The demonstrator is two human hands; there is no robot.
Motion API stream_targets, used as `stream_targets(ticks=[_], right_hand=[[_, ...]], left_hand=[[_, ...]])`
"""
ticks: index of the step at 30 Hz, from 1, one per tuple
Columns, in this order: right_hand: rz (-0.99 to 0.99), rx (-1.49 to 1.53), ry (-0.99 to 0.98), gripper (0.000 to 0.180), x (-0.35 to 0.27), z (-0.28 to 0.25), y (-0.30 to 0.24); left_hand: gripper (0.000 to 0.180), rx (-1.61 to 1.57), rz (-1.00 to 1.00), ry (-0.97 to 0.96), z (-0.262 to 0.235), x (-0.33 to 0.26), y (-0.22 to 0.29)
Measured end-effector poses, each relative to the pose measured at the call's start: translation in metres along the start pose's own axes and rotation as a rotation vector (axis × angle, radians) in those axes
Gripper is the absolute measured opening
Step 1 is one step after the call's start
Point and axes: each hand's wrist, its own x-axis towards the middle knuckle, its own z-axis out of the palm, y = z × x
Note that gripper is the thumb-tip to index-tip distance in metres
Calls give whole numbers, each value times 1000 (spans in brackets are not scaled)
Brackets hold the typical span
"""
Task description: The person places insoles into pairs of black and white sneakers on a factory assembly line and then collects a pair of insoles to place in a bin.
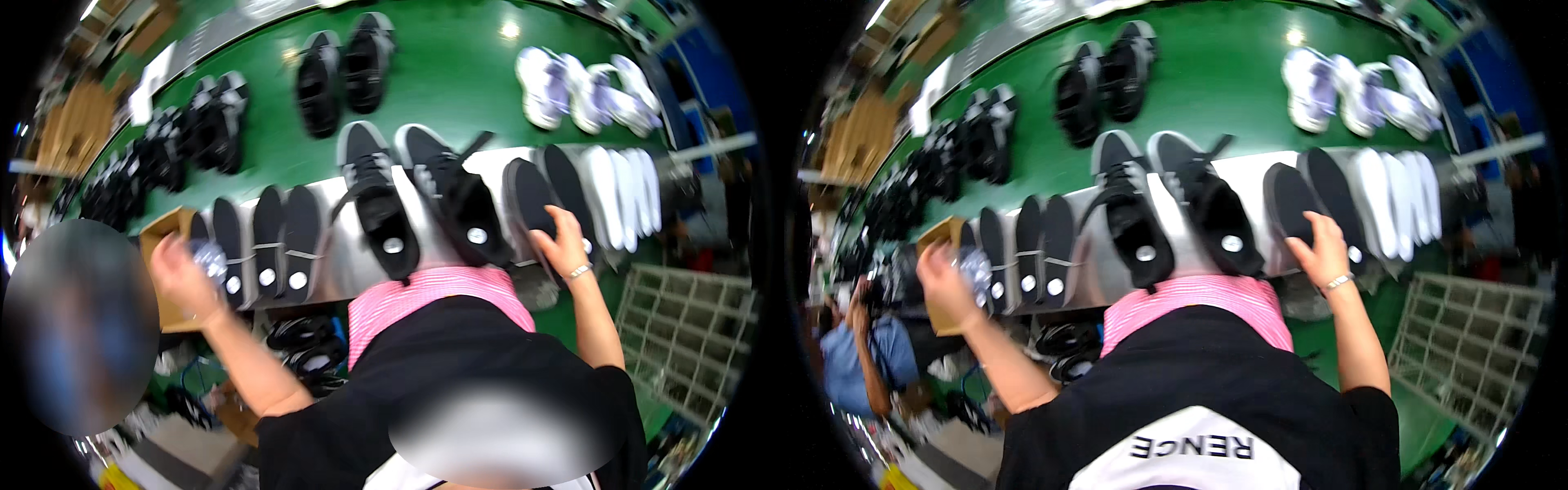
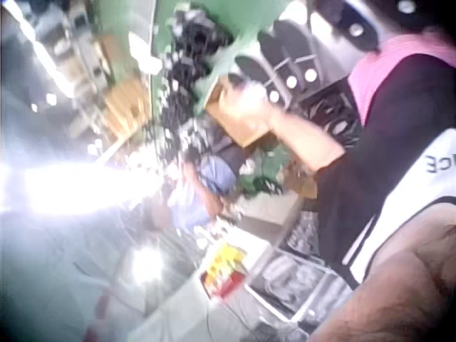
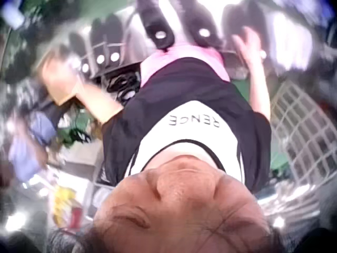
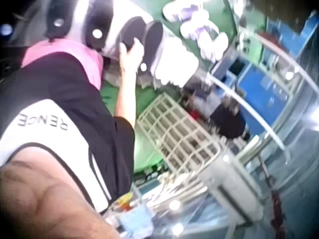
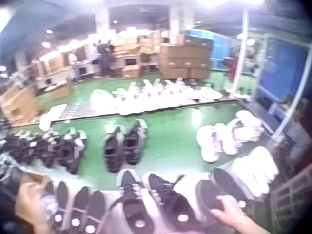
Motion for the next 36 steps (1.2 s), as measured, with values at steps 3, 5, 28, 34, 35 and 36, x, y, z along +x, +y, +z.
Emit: stream_targets(ticks=[3,5,28,34,35,36], right_hand=[[151,-192,-232,81,-14,7,6],[139,-330,-170,84,-20,16,9],[136,-84,-94,82,-12,34,53],[70,-30,-124,78,-9,23,54],[87,-27,-193,76,-7,14,56],[72,-9,-202,72,-7,2,57]], left_hand=[[44,651,251,294,-3,14,-76],[40,342,331,256,11,1,-32],[70,65,662,-970,161,-107,312],[79,116,443,-884,244,-37,364],[74,19,491,-795,244,-48,377],[70,-96,594,-673,254,-62,376]])
